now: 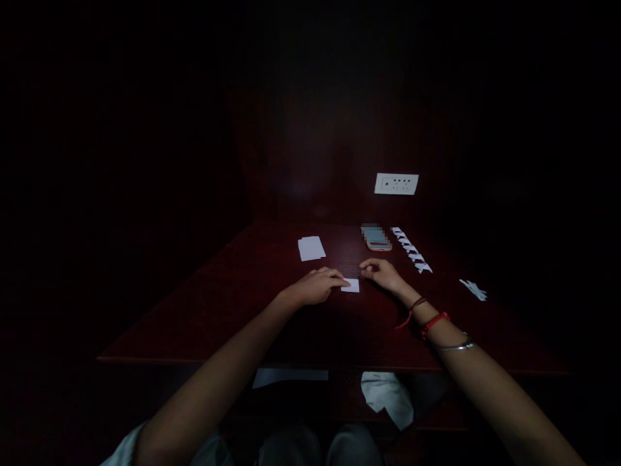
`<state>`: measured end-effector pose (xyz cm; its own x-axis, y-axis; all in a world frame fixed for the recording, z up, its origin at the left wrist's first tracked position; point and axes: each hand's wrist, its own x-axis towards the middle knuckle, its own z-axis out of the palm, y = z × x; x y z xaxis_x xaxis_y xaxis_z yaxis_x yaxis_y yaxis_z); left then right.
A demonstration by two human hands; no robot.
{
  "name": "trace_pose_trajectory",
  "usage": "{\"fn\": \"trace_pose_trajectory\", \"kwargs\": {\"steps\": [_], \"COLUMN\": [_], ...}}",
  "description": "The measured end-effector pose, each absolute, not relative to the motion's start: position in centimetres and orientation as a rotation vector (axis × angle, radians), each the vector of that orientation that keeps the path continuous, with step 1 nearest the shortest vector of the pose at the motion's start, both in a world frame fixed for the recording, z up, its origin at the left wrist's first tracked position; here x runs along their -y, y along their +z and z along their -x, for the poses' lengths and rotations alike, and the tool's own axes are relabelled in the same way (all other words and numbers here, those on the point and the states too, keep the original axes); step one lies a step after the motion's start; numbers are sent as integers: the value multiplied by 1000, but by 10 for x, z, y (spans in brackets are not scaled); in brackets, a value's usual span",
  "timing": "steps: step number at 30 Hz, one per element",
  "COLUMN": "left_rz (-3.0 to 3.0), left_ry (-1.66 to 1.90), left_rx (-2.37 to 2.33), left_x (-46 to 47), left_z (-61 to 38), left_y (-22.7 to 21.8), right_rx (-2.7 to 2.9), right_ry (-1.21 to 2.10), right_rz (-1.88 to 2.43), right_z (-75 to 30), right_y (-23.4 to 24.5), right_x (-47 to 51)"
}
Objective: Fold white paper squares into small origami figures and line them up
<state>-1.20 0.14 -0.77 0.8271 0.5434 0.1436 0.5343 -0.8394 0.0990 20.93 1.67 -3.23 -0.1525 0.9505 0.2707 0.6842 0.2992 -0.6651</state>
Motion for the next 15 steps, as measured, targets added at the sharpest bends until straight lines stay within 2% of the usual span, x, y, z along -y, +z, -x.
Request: {"fn": "trace_pose_trajectory", "kwargs": {"steps": [7,15], "left_rz": [-2997,-3033], "left_ry": [264,214], "left_rx": [-819,-791], "left_x": [-8,-8], "left_z": [15,16], "left_y": [-12,-11], "right_rx": [2370,2536], "right_ry": [344,193], "right_rz": [1133,1077], "right_z": [-209,-210], "right_y": [-13,-9], "right_x": [2,6]}}
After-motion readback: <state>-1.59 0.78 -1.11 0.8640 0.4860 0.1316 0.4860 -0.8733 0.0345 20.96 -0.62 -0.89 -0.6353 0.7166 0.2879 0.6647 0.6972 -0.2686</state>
